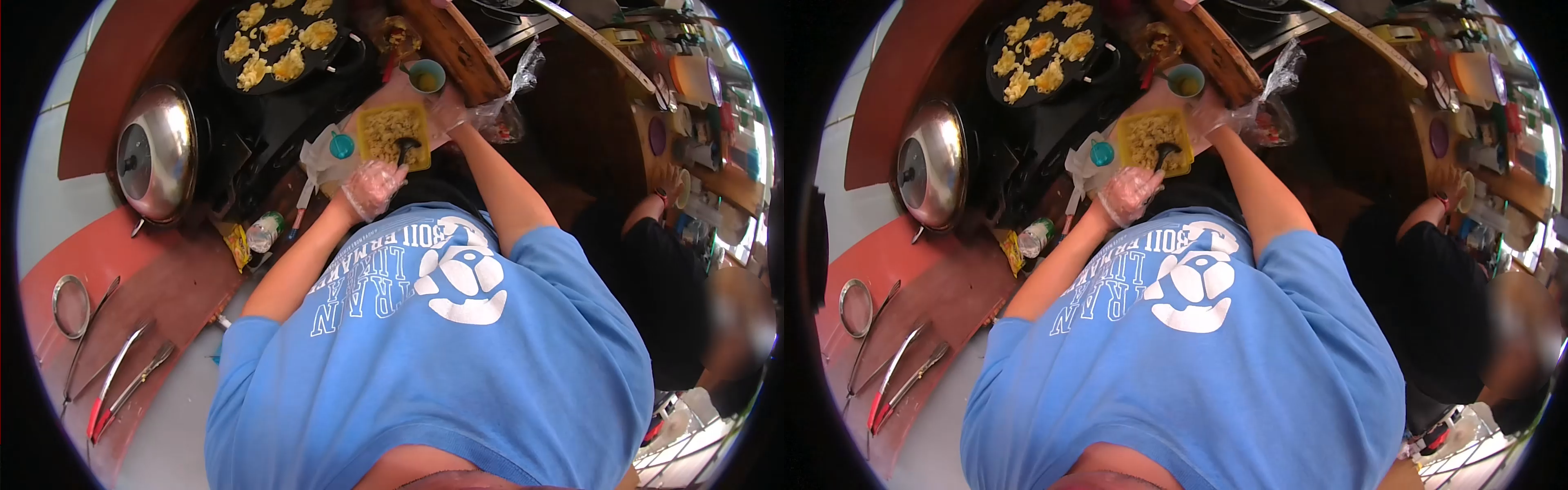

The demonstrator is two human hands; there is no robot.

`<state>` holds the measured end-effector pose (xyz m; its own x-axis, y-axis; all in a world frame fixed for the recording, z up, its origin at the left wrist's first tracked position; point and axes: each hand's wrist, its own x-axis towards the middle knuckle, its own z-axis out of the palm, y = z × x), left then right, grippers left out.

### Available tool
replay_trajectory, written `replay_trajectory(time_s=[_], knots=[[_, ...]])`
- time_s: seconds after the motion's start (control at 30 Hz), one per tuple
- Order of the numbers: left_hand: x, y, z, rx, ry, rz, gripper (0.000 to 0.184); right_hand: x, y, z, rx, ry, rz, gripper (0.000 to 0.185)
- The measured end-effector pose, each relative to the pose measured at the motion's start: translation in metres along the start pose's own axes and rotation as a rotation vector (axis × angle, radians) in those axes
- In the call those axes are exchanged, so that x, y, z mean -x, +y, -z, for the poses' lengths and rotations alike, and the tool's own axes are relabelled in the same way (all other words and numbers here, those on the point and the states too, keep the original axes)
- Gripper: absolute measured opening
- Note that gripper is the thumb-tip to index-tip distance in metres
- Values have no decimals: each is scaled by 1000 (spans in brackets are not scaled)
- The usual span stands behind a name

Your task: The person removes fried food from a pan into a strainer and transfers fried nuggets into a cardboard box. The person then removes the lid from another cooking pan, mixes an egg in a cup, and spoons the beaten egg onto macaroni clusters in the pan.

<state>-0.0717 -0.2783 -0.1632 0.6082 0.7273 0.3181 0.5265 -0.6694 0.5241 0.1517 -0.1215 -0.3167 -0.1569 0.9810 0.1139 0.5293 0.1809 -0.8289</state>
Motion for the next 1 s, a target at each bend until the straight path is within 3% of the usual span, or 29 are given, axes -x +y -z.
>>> replay_trajectory(time_s=[0.1, 0.2, 0.3, 0.37, 0.47, 0.57, 0.67, 0.7, 0.73, 0.83, 0.93, 1.0], knots=[[5, 1, 10, -7, -1, 31, 37, 17, -1, 7, 198, -30, -137, 64], [0, -9, 4, -107, 0, 25, 39, 44, -32, 30, 6, -82, -273, 48], [-1, -3, 0, -86, -8, -5, 40, 64, -63, 57, 52, -181, -191, 34], [-4, -2, 0, -86, -12, -27, 39, 71, -78, 67, 55, -472, -204, 35], [-6, -5, -3, -133, 88, 41, 36, 75, -73, 55, 46, -501, -194, 34], [-9, -4, -12, -155, -32, -22, 34, 70, -67, 49, 195, -577, -29, 36], [-7, 9, 3, -92, 19, -56, 42, 75, -75, 50, 196, -517, -62, 36], [-10, 15, 16, -73, 101, -78, 42, 80, -79, 51, 66, -424, -114, 36], [-13, 22, 30, -82, 103, -73, 42, 83, -81, 56, 62, -429, -104, 36], [-24, 44, 68, -163, 184, -59, 41, 82, -113, 92, -155, -523, -333, 34], [-42, 74, 92, -177, 113, -78, 42, 71, -164, 132, -201, -470, -398, 31], [-51, 91, 98, -199, 178, -121, 42, 63, -182, 151, -219, -433, -354, 30]])
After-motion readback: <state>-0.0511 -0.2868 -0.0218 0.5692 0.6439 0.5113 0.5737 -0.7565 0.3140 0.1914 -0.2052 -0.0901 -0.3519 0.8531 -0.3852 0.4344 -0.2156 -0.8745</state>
